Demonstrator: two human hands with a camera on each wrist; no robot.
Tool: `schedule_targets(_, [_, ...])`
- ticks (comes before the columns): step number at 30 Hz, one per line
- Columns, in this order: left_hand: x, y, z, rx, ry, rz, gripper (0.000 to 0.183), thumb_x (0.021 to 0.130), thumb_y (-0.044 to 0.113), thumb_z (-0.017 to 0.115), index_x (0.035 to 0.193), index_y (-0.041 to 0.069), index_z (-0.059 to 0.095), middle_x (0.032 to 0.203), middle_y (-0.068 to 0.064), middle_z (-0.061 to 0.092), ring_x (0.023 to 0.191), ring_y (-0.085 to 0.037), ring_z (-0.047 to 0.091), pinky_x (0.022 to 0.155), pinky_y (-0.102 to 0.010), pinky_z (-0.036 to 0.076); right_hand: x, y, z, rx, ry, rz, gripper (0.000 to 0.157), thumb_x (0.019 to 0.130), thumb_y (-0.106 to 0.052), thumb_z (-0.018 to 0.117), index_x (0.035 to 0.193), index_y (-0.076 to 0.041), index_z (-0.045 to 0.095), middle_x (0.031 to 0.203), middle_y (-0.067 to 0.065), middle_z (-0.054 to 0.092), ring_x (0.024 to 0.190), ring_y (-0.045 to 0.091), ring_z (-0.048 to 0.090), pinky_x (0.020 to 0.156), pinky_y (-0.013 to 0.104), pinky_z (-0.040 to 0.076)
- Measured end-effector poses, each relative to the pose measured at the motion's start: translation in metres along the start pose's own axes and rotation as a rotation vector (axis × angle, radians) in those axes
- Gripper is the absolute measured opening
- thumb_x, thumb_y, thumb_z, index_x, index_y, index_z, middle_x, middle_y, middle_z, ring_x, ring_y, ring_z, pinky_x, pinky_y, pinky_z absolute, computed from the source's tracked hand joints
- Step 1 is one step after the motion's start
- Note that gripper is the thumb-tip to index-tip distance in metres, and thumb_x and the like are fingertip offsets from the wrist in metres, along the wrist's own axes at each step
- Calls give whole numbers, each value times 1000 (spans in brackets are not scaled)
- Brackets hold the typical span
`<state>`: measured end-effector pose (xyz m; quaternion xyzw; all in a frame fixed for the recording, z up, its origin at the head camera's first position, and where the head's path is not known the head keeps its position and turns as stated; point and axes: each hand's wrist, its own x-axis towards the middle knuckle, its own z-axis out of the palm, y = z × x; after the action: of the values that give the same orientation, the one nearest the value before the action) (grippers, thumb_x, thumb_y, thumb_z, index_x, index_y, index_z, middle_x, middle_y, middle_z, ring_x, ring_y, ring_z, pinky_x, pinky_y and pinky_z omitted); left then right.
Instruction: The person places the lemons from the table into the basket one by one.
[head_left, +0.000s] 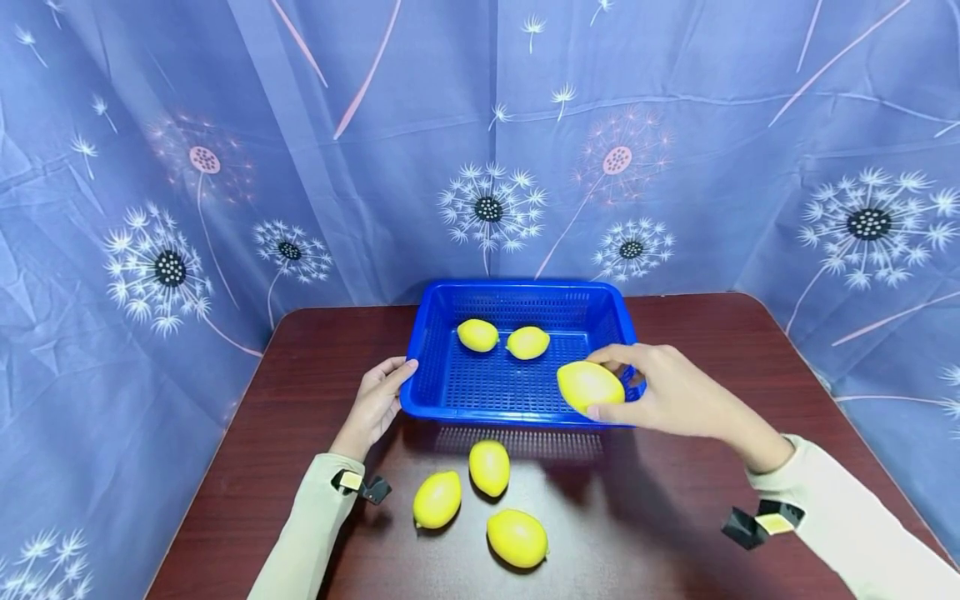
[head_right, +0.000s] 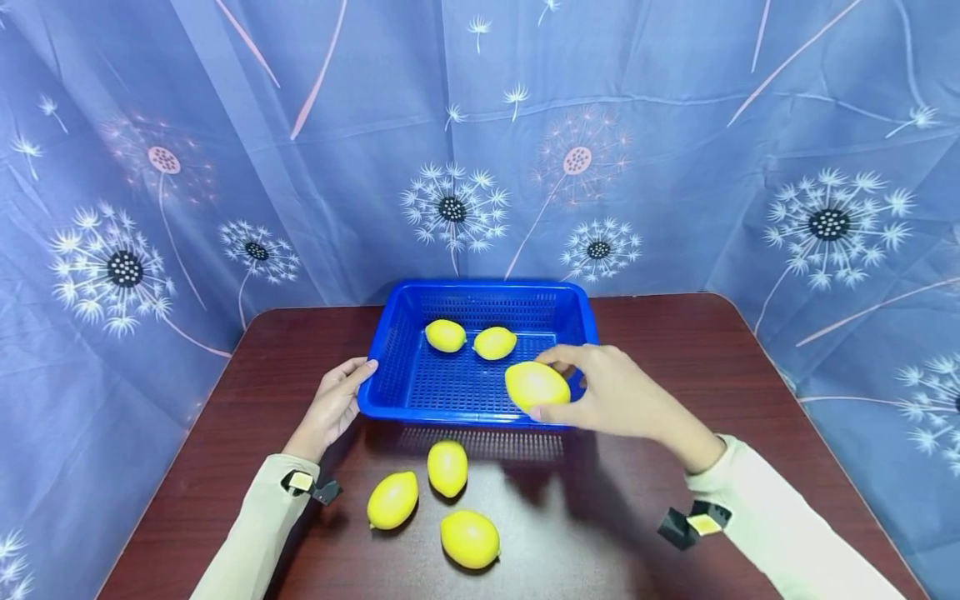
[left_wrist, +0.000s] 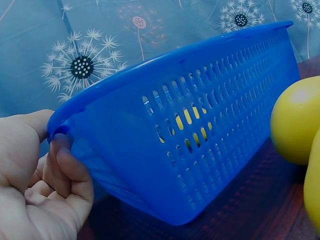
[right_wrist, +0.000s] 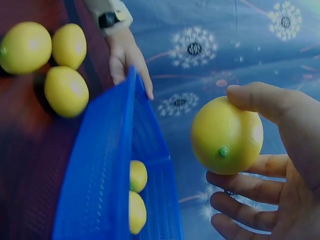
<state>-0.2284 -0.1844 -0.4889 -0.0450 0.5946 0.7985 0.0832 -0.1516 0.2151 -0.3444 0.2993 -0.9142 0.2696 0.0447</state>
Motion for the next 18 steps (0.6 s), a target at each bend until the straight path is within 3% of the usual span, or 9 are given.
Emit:
schedule_targets(9, [-1, 0, 0, -11, 7, -3, 7, 103, 13, 64, 106, 7, 63, 85, 3, 70, 73, -8, 66, 68, -23, 57, 41, 24, -10, 38, -95, 69, 50, 84, -41, 83, 124, -14, 69, 99, -5, 71, 86, 9, 64, 68, 28, 57])
schedule_targets(18, [-2, 1, 1, -1, 8, -3, 10, 103, 14, 64, 109, 6, 62, 84, 4, 69, 73, -7, 65, 66, -22, 56, 85, 44, -12, 27, -189, 102, 52, 85, -43, 81, 126, -13, 69, 102, -4, 75, 93, 15, 68, 76, 38, 55])
